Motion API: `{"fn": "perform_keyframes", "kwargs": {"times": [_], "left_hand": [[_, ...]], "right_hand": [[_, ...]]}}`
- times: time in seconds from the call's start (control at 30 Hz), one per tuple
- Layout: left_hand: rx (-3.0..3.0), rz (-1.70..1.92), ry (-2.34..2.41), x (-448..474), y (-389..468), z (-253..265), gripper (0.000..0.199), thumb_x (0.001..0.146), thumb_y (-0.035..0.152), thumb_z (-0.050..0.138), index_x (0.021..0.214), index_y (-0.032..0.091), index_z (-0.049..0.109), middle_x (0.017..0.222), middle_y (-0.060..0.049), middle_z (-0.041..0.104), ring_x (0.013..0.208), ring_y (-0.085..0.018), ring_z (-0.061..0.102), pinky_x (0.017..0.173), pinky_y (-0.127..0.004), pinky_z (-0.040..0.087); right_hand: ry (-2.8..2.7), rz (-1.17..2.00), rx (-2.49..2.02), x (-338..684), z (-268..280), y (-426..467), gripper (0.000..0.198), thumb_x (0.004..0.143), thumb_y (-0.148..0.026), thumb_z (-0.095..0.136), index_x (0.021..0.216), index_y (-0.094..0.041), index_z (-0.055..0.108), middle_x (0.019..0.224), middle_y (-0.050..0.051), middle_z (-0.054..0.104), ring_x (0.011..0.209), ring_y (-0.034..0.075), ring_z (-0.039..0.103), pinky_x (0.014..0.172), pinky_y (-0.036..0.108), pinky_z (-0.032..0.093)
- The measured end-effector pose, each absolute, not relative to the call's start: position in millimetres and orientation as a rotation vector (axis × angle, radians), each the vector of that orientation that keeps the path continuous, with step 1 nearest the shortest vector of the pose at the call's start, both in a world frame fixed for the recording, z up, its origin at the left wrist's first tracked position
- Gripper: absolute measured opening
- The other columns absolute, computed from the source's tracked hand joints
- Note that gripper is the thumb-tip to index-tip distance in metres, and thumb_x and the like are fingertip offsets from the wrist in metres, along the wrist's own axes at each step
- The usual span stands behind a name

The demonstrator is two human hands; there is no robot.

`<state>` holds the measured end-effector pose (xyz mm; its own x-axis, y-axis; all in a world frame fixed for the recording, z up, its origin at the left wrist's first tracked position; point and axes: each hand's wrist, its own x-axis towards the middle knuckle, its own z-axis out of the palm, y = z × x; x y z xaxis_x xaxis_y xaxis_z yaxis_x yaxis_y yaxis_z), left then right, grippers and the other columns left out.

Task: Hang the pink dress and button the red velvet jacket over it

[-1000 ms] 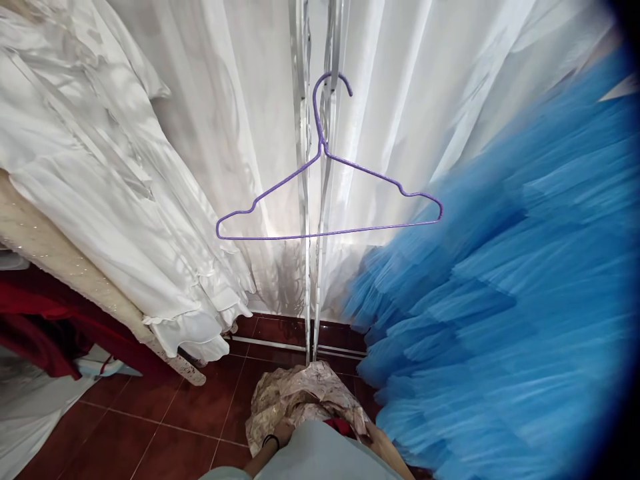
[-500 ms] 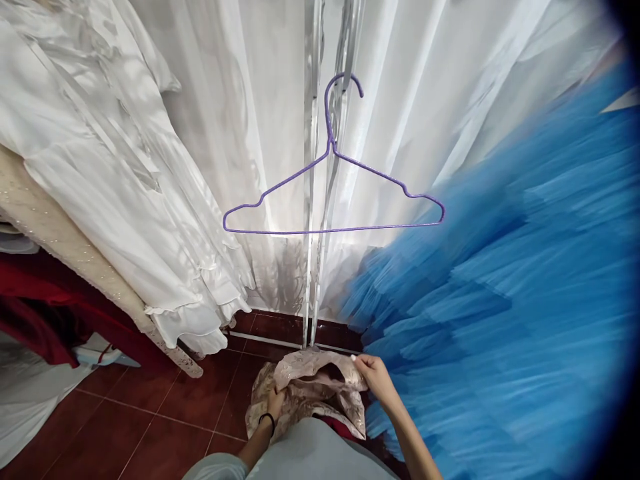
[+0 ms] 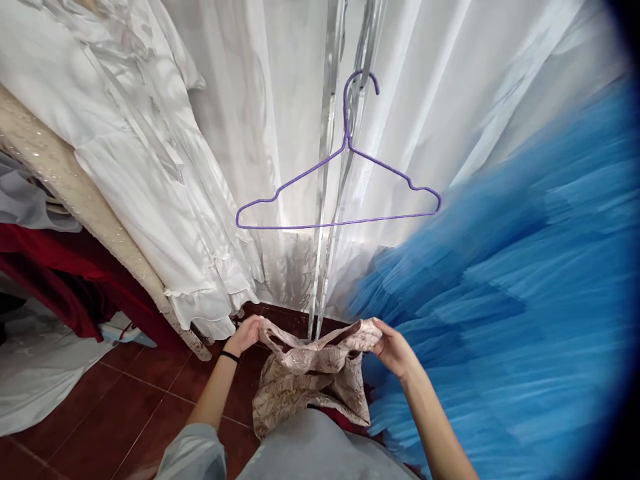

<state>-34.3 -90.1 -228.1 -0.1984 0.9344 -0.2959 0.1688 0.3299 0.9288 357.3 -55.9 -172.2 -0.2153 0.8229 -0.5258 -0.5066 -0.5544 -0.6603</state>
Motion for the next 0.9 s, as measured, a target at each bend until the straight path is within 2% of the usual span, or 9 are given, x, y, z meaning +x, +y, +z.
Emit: {"fn": "perform_keyframes", "kwargs": {"times": [0.1,0.17,0.23,0.33,0.5,0.57,0.67,0.73,0.9], "left_hand": [[0.967,1.345,1.471,-62.3,-83.1,-164.7,0.04,0.08,0.055,0.049,0.057,0.023,0.057,0.059,-0.008,0.061,0.064,-0.024,0.061,0.067,-0.044,0.055],[0.969,1.569,1.398,-78.5,-75.6,-117.5,0.031,0.07,0.051,0.058,0.062,0.022,0.063,0.071,-0.008,0.069,0.078,-0.026,0.066,0.077,-0.044,0.057],[1.034,1.751,1.316,-88.0,-66.6,-73.4,0.026,0.057,0.042,0.072,0.072,0.02,0.069,0.084,-0.008,0.074,0.092,-0.026,0.069,0.085,-0.039,0.057],[1.203,2.035,1.146,-86.6,-54.4,-21.5,0.041,0.047,0.03,0.085,0.085,0.019,0.075,0.096,-0.007,0.076,0.102,-0.025,0.07,0.092,-0.034,0.056],[1.461,2.194,1.113,-65.7,-44.5,35.9,0.04,0.059,0.041,0.087,0.089,0.017,0.077,0.099,-0.007,0.076,0.107,-0.024,0.069,0.097,-0.034,0.054],[1.638,2.077,1.129,-55.5,-42.1,53.7,0.04,0.058,0.04,0.088,0.086,0.014,0.077,0.093,-0.008,0.076,0.103,-0.025,0.07,0.093,-0.035,0.056],[1.759,1.867,1.176,-37.3,-38.6,70.8,0.039,0.058,0.037,0.088,0.084,0.012,0.077,0.086,-0.007,0.075,0.095,-0.024,0.07,0.085,-0.032,0.057],[1.701,1.833,1.194,-25.0,-35.7,73.3,0.036,0.061,0.035,0.087,0.086,0.011,0.076,0.083,-0.006,0.074,0.087,-0.02,0.069,0.08,-0.029,0.057],[1.351,1.995,1.159,-9.1,-20.5,61.3,0.029,0.073,0.032,0.079,0.09,0.009,0.072,0.071,0.001,0.07,0.07,-0.009,0.06,0.07,-0.022,0.053]], "right_hand": [[-0.563,1.669,-0.782,362.4,-123.0,-44.2,0.012,0.072,-0.027,0.074,0.079,-0.019,0.069,0.08,0.005,0.075,0.073,0.019,0.071,0.067,0.03,0.06],[-0.646,1.542,-0.573,355.3,-89.5,-42.0,0.017,0.07,-0.035,0.074,0.079,-0.022,0.069,0.09,0.005,0.076,0.089,0.022,0.073,0.078,0.037,0.062],[-0.769,1.49,-0.475,338.8,-65.2,-44.8,0.021,0.063,-0.033,0.077,0.08,-0.023,0.069,0.093,0.005,0.076,0.098,0.026,0.072,0.09,0.046,0.06],[-0.879,1.416,-0.489,308.2,-51.2,-51.9,0.033,0.053,-0.022,0.083,0.083,-0.023,0.07,0.08,0.002,0.075,0.094,0.026,0.072,0.094,0.046,0.058],[-0.85,1.191,-0.496,283.4,-56.3,-46.6,0.054,0.047,-0.018,0.087,0.097,-0.025,0.069,0.087,0.001,0.075,0.081,0.019,0.071,0.083,0.035,0.06],[-0.878,1.009,-0.531,283.7,-58.6,-38.4,0.048,0.048,-0.017,0.084,0.092,-0.023,0.068,0.085,-0.001,0.073,0.075,0.015,0.067,0.074,0.029,0.059],[-0.999,0.602,-0.678,291.4,-58.7,-26.0,0.024,0.052,-0.019,0.077,0.07,-0.018,0.062,0.064,-0.004,0.063,0.061,0.012,0.058,0.062,0.025,0.053],[-1.01,0.444,-0.763,301.4,-55.8,-18.4,0.02,0.054,-0.021,0.074,0.069,-0.017,0.063,0.064,-0.003,0.062,0.064,0.014,0.059,0.063,0.026,0.053],[-0.855,0.516,-0.733,337.0,-44.0,9.2,0.044,0.053,-0.021,0.074,0.096,-0.015,0.069,0.092,0.004,0.072,0.085,0.018,0.065,0.08,0.029,0.055]]}}
